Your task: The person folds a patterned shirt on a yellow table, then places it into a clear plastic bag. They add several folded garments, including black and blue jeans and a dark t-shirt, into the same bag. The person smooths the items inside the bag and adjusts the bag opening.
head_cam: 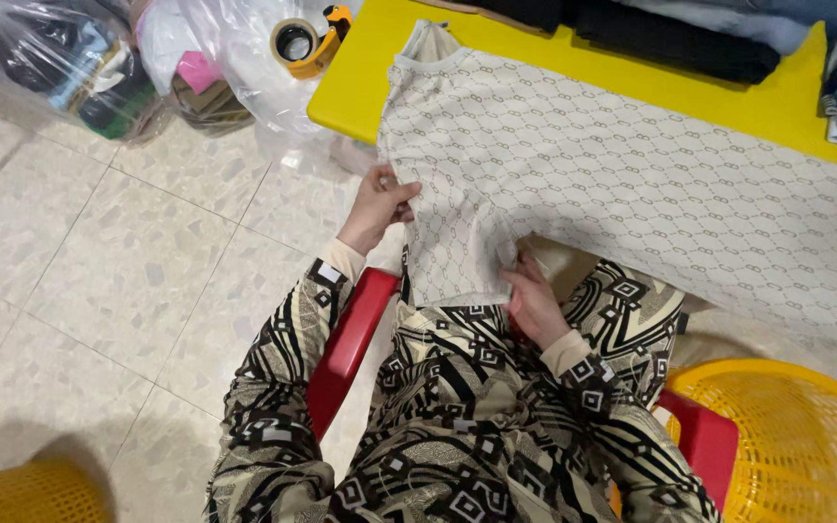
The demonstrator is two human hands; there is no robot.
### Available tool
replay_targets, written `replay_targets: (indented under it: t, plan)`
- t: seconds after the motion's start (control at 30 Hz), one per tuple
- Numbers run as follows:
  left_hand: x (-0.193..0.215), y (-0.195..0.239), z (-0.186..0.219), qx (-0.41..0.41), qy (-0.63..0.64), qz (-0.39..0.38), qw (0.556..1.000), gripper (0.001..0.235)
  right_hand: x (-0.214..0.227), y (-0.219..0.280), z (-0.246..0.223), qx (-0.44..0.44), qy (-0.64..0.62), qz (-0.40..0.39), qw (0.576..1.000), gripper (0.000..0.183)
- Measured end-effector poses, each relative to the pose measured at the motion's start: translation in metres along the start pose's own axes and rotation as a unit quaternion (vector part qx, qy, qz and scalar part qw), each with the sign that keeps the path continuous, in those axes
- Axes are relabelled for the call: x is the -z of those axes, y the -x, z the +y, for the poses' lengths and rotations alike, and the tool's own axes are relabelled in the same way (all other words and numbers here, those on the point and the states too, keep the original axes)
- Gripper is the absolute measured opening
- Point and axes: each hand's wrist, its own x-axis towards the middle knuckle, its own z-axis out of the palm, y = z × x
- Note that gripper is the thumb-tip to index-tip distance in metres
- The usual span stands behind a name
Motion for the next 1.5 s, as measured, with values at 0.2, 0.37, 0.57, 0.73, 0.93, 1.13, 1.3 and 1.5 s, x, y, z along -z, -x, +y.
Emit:
replay_targets:
  t: [0.2,0.37,0.57,0.73,0.93,1.13,1.3,1.5]
  plan:
    - [0.002,0.002,-0.025,0.099,-0.094,-0.036,0.990,0.038,0.021,-0.030,0.024,0.069,-0.104,-0.121,0.985,0.072]
    - [0.011,0.006,-0.032,0.027,-0.136,-0.016,0.990,0.042,0.032,-0.034,0.027,0.054,0.123,-0.044,0.990,0.077]
    - [0.019,0.003,-0.028,0.109,-0.070,-0.079,0.988,0.051,0.001,-0.007,0.000,0.081,0.131,-0.001,0.988,0.071]
    - [0.023,-0.006,-0.019,0.029,-0.148,0.003,0.989,0.045,-0.007,0.022,-0.043,0.089,0.558,-0.081,0.821,0.052]
    - [0.015,-0.069,0.045,-0.268,-0.428,0.224,0.834,0.055,0.077,0.037,-0.150,0.409,0.528,0.121,0.734,0.027]
    - [-0.028,-0.132,0.088,-0.086,-0.501,0.205,0.836,0.082,0.182,0.014,-0.226,0.374,0.667,0.239,0.598,0.057]
    - [-0.033,-0.145,0.102,-0.166,-0.416,0.235,0.863,0.071,0.215,-0.004,-0.218,0.350,0.712,0.244,0.557,0.069]
    - [-0.025,-0.179,0.108,-0.186,-0.501,0.184,0.825,0.049,0.235,-0.027,-0.237,0.391,0.625,0.266,0.621,0.055]
